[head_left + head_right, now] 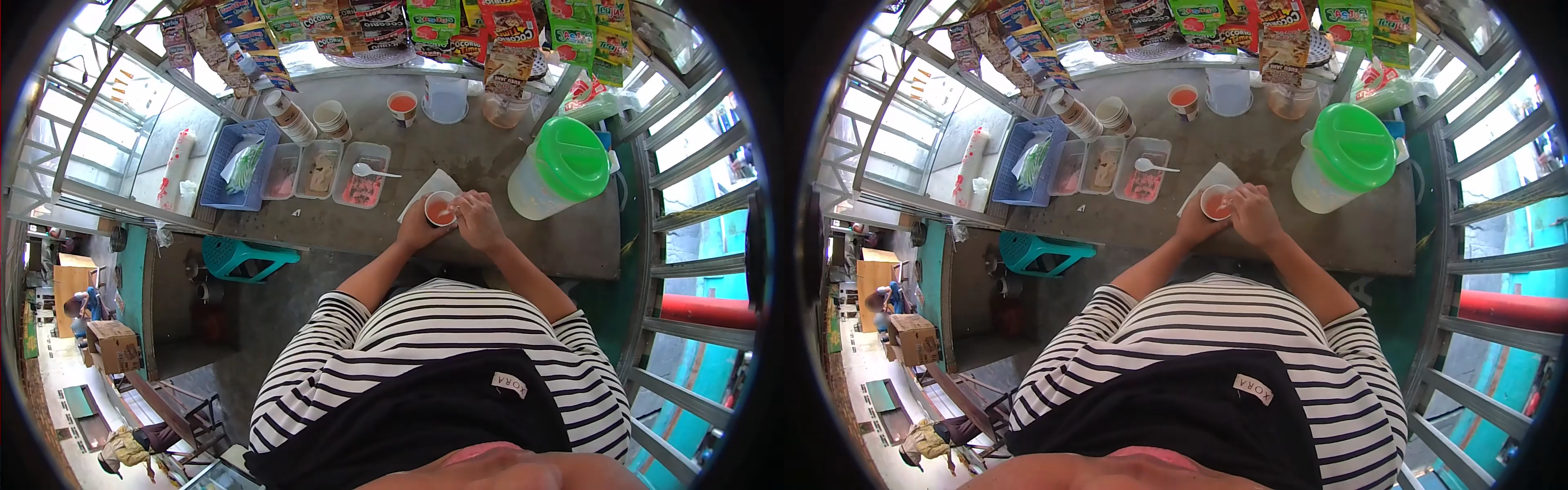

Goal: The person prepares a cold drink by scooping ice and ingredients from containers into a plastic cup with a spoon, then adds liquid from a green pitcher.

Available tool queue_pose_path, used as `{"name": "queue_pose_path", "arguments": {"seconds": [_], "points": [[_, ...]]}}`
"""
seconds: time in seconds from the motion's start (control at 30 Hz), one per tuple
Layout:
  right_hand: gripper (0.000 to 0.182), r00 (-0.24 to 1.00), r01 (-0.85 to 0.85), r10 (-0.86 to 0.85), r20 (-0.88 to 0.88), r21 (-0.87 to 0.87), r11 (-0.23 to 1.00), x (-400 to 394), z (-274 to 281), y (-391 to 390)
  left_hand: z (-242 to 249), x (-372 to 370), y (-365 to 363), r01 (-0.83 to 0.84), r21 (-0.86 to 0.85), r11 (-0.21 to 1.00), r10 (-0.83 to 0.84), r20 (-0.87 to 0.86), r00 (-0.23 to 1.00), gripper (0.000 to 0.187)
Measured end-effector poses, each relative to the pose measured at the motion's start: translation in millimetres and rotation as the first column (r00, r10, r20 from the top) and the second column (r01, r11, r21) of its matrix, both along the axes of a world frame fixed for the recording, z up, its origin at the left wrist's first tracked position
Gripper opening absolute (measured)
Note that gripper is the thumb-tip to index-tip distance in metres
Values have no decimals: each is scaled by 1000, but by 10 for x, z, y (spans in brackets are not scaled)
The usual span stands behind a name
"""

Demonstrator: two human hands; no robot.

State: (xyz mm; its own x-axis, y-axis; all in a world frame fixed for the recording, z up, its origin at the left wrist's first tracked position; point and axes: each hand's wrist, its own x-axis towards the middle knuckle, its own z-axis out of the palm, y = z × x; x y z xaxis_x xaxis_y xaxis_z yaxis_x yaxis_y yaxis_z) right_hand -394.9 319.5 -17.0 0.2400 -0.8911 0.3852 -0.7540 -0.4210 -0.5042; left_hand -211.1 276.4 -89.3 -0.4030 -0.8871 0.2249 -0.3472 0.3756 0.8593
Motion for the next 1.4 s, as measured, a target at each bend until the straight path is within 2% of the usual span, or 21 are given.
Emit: {"name": "queue_pose_path", "arguments": {"seconds": [0.2,0.27,0.4,0.47,0.6,0.67,0.8,0.87,1.0,1.1,1.17,1.3,1.4], "points": [[8,992,39,-34,121,-36,999,21,-102,41,74,-12,10,28,-19,999,-28,-18,999,66],[11,985,113,-106,135,-45,993,-16,-76,11,88,-23,13,21,0,1000,-21,-59,998,62],[12,977,114,-111,180,-8,993,-59,-124,3,204,-27,41,47,16,999,-46,-46,998,62],[13,967,75,-80,242,30,997,-43,-162,33,282,-32,76,20,101,995,-16,-44,999,57],[11,977,86,-99,191,75,994,-96,-85,22,314,-37,84,12,99,995,-6,-57,998,58],[11,958,107,-135,253,120,987,-173,-171,-64,238,-30,62,15,64,998,-12,-45,999,60],[10,970,96,-103,219,42,994,-101,-28,-57,150,-30,59,-5,-37,999,4,-25,1000,62],[10,974,12,-28,223,75,997,-69,-50,-30,125,-21,53,15,64,998,-12,-53,999,63],[10,978,45,-66,199,107,993,-55,-39,-72,186,-17,65,8,70,998,-4,-63,998,63],[11,987,74,-84,140,76,994,-80,18,-101,171,-7,41,33,26,999,-31,-59,998,63],[11,999,42,-42,-1,25,999,-80,105,-72,144,1,29,42,19,999,-42,-17,999,63],[11,999,43,-43,9,59,997,33,14,-21,168,1,34,42,43,998,-40,-51,998,63],[9,991,61,-72,112,102,993,63,-60,-32,165,-15,23,37,27,999,-34,-104,994,62]]}}
